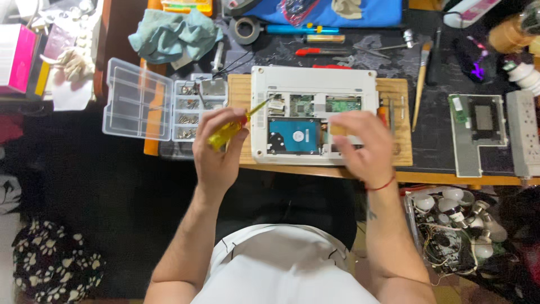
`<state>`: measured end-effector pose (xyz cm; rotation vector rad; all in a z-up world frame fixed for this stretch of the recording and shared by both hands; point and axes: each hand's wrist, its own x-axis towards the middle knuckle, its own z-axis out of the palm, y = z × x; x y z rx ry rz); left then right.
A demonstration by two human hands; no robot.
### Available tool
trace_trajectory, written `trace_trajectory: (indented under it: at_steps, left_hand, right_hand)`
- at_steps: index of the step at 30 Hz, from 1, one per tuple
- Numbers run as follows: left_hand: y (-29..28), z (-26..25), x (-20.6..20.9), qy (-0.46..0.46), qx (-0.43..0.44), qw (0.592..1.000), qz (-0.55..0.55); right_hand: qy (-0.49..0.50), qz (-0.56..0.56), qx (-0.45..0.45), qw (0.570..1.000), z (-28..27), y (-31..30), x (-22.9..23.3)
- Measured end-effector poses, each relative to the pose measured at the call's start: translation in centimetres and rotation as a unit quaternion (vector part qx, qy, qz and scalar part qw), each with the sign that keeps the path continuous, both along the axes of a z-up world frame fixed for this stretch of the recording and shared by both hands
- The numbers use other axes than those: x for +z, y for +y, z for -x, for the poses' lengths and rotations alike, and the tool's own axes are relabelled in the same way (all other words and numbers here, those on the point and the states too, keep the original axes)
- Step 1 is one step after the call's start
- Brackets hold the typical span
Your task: The person uses a screwdriver to remove screws from a metal bracket securing a hard drive inside a disassembled laptop. They remove the bracket and set it aside, then use a different screwdriver to loosen screws on the hard drive itself. The person then uses tweezers to adjust a ribbon cable connected to the drive.
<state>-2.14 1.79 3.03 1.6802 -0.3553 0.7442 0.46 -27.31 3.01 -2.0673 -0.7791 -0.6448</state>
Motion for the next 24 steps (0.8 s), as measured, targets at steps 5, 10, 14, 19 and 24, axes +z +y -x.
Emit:
trace_trajectory:
  at_steps: [5, 10, 14, 19, 24]
  left_hand:
    - [0.6, 0.3, 0.3, 0.006, -0.054, 0.998, 0.037]
    - [1.2, 0.0, -0.1, 0.020, -0.079, 0.996, 0.032]
    - [1.2, -0.1, 0.6, 0.025, -0.081, 0.996, -0.007]
    - [0.7, -0.4, 1.9, 0.027, -0.100, 0.994, -0.036]
    - [-0.3, -0.6, 3.7, 0.016, -0.105, 0.988, -0.108]
  right_hand:
    - [0.048, -0.060, 0.003, 0.997, -1.1, -0.6, 0.1]
    - [0.088, -0.086, -0.001, 0.992, -0.9, -0.8, 0.2]
    - [0.100, -0.104, 0.003, 0.989, -0.8, -0.8, 0.1]
    - [0.099, -0.099, 0.008, 0.990, -0.9, -0.9, -0.1]
    - [0.098, -0.094, 0.004, 0.991, -0.7, -0.8, 0.2]
